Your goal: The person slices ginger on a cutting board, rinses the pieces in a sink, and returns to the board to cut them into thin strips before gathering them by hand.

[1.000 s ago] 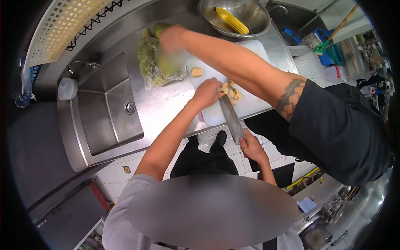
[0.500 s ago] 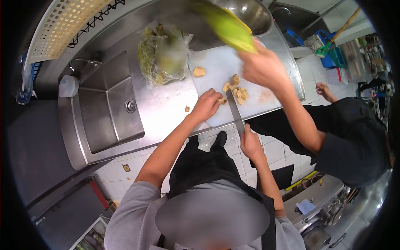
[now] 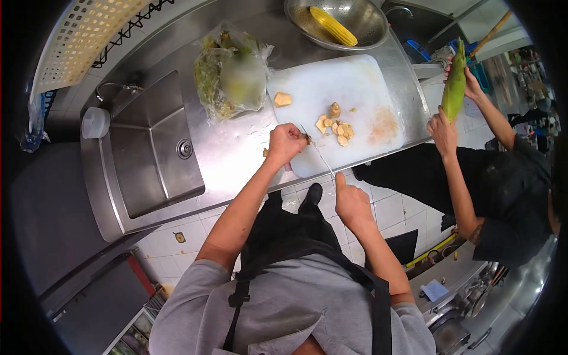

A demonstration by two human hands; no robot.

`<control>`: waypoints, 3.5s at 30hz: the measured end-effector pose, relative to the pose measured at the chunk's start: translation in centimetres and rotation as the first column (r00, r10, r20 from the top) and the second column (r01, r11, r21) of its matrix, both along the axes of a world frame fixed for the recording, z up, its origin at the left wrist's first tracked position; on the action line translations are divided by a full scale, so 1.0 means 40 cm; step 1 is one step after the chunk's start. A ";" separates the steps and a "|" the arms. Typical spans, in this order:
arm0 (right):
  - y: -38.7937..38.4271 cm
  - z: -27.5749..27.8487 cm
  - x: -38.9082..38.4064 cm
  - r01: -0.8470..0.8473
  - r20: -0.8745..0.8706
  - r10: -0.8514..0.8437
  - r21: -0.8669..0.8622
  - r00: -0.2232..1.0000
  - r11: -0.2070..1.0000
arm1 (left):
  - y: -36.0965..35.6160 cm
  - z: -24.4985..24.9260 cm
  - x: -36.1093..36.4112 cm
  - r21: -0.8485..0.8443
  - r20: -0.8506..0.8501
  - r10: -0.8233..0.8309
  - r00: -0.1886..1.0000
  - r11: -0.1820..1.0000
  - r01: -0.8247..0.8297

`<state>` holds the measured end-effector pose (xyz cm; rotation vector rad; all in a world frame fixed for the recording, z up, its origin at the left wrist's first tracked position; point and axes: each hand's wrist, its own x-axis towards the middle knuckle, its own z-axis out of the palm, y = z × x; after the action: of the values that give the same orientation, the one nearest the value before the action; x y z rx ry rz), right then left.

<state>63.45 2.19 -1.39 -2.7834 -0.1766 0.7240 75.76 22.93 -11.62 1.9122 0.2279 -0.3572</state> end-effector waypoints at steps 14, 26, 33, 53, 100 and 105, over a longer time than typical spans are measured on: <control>-0.018 -0.050 -0.005 0.109 -0.018 -0.107 0.191 0.994 0.976 | 0.048 -0.035 -0.031 -0.006 0.262 -0.128 0.956 0.991 0.135; 0.026 -0.010 -0.031 -0.001 -0.002 0.001 -0.055 1.000 0.999 | 0.025 -0.031 -0.048 0.062 0.263 -0.094 0.960 0.995 0.081; 0.030 -0.103 0.028 0.034 0.008 -0.034 0.050 0.999 0.998 | 0.019 -0.034 -0.054 -0.023 0.240 -0.099 0.966 0.994 0.107; -0.045 0.047 0.007 -0.060 -0.021 0.059 -0.055 0.998 0.997 | 0.034 -0.038 -0.048 0.057 0.319 -0.183 0.930 0.983 0.174; 0.015 -0.108 0.038 0.019 -0.008 -0.018 0.179 1.000 0.984 | 0.058 -0.003 -0.157 0.076 0.338 -0.173 0.925 0.985 0.157; -0.001 -0.040 -0.001 -0.018 -0.059 0.022 0.060 0.998 0.998 | 0.054 -0.018 -0.155 0.076 0.375 -0.156 0.914 0.988 0.138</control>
<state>63.43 2.15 -3.00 -2.7042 -0.2111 0.7924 69.58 25.09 -12.35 2.0085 -0.1686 -0.0736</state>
